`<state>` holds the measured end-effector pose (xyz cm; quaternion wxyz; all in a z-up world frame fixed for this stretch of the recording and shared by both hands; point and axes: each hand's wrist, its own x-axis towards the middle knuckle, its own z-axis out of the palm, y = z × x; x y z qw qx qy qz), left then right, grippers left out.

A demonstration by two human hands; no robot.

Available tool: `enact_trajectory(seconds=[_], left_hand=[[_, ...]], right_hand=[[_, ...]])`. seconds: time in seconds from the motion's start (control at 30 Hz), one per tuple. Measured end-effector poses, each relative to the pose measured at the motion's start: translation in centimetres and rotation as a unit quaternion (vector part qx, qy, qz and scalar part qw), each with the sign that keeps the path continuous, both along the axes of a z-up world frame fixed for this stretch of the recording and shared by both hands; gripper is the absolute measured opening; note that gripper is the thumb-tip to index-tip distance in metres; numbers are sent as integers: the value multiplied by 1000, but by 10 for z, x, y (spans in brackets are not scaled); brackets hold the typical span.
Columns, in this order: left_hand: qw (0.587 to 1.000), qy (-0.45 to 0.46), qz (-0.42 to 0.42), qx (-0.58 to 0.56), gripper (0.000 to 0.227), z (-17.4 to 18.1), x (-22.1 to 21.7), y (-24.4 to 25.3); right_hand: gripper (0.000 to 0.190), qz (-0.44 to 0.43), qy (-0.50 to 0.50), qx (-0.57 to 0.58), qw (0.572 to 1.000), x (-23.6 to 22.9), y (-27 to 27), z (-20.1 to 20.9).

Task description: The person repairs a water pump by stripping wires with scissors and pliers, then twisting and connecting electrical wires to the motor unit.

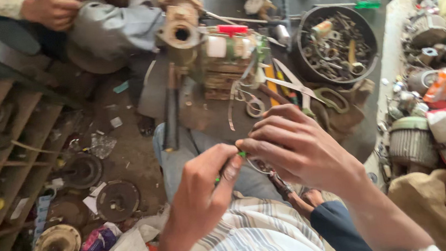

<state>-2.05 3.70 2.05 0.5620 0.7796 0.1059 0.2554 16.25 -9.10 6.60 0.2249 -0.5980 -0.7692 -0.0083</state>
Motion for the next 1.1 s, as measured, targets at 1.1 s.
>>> enact_trajectory(seconds=[1.1], left_hand=[[911,144,299,244,16,14,137,53]], right_hand=[[9,-253,-94,96,958,109,60,-25]])
